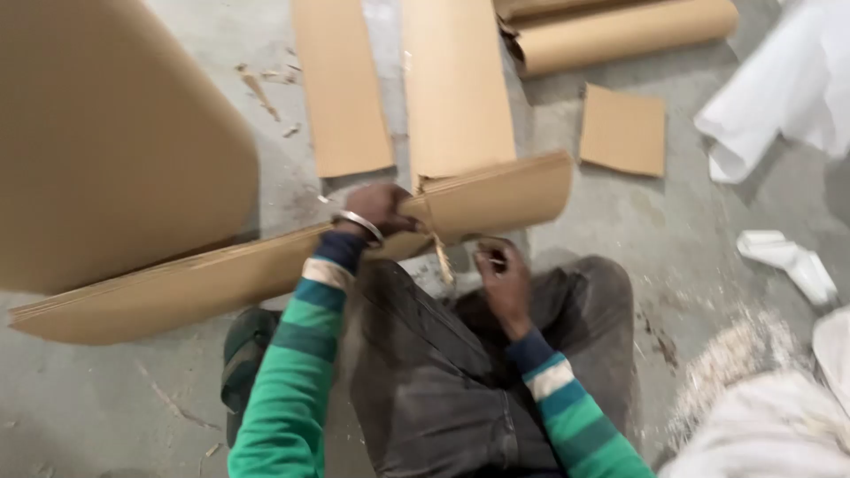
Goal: The person cuts and organizes corrugated cardboard sheets for packaging while sitting on the floor.
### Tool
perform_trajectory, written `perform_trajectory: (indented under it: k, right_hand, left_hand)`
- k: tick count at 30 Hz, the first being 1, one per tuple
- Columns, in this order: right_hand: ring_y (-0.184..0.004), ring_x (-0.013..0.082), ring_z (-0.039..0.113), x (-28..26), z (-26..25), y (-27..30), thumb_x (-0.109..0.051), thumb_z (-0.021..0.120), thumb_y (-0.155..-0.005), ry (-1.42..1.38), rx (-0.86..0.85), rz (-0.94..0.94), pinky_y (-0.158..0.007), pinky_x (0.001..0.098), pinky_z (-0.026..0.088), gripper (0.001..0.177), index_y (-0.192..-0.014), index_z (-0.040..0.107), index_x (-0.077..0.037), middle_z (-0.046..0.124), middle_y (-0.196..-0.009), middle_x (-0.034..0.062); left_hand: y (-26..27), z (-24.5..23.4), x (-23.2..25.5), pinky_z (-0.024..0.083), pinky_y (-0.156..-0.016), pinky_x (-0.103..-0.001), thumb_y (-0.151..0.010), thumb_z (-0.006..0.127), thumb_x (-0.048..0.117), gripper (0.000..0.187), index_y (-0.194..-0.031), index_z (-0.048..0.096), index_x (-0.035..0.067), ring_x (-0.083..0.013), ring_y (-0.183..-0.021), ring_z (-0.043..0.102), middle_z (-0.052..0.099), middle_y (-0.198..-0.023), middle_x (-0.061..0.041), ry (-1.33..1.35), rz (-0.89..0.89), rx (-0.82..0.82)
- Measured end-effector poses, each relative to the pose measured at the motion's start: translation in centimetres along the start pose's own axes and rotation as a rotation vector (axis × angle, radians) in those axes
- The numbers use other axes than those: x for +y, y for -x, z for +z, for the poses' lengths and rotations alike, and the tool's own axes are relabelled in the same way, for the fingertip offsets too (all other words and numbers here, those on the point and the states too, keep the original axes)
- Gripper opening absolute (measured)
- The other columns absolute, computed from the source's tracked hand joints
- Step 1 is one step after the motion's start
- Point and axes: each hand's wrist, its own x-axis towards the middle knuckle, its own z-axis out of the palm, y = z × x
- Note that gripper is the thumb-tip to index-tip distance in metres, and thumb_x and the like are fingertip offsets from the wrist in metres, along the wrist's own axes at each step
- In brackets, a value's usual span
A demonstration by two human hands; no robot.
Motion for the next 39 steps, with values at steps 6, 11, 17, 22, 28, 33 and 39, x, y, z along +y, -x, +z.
perform_trajectory:
  k: [6, 11, 17, 22, 28, 33, 39]
  right_hand:
    - [-0.127, 0.0356, 0.053, -15.7, -1.4, -3.3, -0.010, 0.081, -0.079, 0.374, -0.091, -0.681, -0.109, 0.0461, 0.044, 0.055, -0.130, 0.062, -0.006, 0.061, -0.131, 0.0159]
    - [-0.129, 0.0330, 0.050, -15.8, 1.2, -6.5, -0.022, 0.081, -0.071, 0.707, -0.464, -0.799, -0.113, 0.0537, 0.033, 0.059, -0.126, 0.063, -0.012, 0.062, -0.126, 0.0114]
    - [-0.110, 0.0331, 0.065, -12.3, 3.2, -8.5, -0.023, 0.074, -0.078, 0.904, -0.715, -0.661, -0.095, 0.0476, 0.050, 0.043, -0.118, 0.064, -0.012, 0.071, -0.109, 0.0107]
    - [-0.093, 0.0372, 0.070, -13.0, 2.9, -8.5, -0.029, 0.078, -0.080, 0.809, -0.713, -0.600, -0.078, 0.0501, 0.055, 0.034, -0.108, 0.069, -0.012, 0.073, -0.093, 0.0136]
    - [-0.096, 0.0362, 0.070, -12.7, 3.2, -9.6, -0.034, 0.078, -0.081, 0.883, -0.814, -0.509, -0.082, 0.0494, 0.055, 0.043, -0.120, 0.072, -0.016, 0.075, -0.099, 0.0133]
    - [-0.093, 0.0243, 0.077, -12.4, 3.9, -11.3, -0.043, 0.079, -0.082, 0.924, -1.000, -0.229, -0.088, 0.0393, 0.059, 0.058, -0.135, 0.067, -0.022, 0.079, -0.112, 0.0074]
    - [-0.097, 0.0284, 0.073, -15.4, 5.5, -13.3, -0.048, 0.080, -0.077, 1.010, -1.110, -0.120, -0.085, 0.0426, 0.055, 0.062, -0.131, 0.071, -0.019, 0.079, -0.104, 0.0110]
  left_hand:
    - [3.9, 1.9, 2.0, 0.055, -0.081, -0.051, -0.069, 0.085, 0.049, 0.050, -0.105, 0.077, 0.016, -0.0361, -0.088, 0.071, 0.075, -0.092, -0.014, -0.033, 0.028, 0.234]
    - [5.7, 2.7, 3.5, 0.057, -0.077, -0.050, -0.076, 0.082, 0.042, 0.036, -0.101, 0.077, 0.017, -0.0353, -0.083, 0.072, 0.075, -0.087, -0.014, -0.083, -0.009, 0.236]
    - [5.8, 3.8, 3.3, 0.058, -0.072, -0.050, -0.076, 0.082, 0.037, 0.033, -0.097, 0.074, 0.014, -0.0366, -0.080, 0.073, 0.074, -0.085, -0.015, -0.125, -0.013, 0.268]
    - [6.2, 2.4, 3.7, 0.058, -0.075, -0.050, -0.075, 0.084, 0.045, 0.040, -0.100, 0.073, 0.015, -0.0374, -0.081, 0.073, 0.074, -0.086, -0.015, -0.073, -0.041, 0.216]
    - [7.0, 1.7, 0.5, 0.057, -0.078, -0.051, -0.071, 0.085, 0.048, 0.047, -0.107, 0.073, 0.020, -0.0369, -0.087, 0.072, 0.075, -0.090, -0.013, -0.038, -0.008, 0.148]
    - [8.5, -0.5, -2.8, 0.057, -0.082, -0.050, -0.067, 0.080, 0.071, 0.063, -0.100, 0.076, 0.017, -0.0365, -0.091, 0.072, 0.075, -0.092, -0.013, -0.121, -0.141, 0.001]
    - [6.3, -1.7, -4.1, 0.056, -0.082, -0.049, -0.069, 0.067, 0.087, 0.080, -0.094, 0.079, 0.012, -0.0374, -0.089, 0.073, 0.075, -0.088, -0.018, -0.101, -0.150, -0.124]
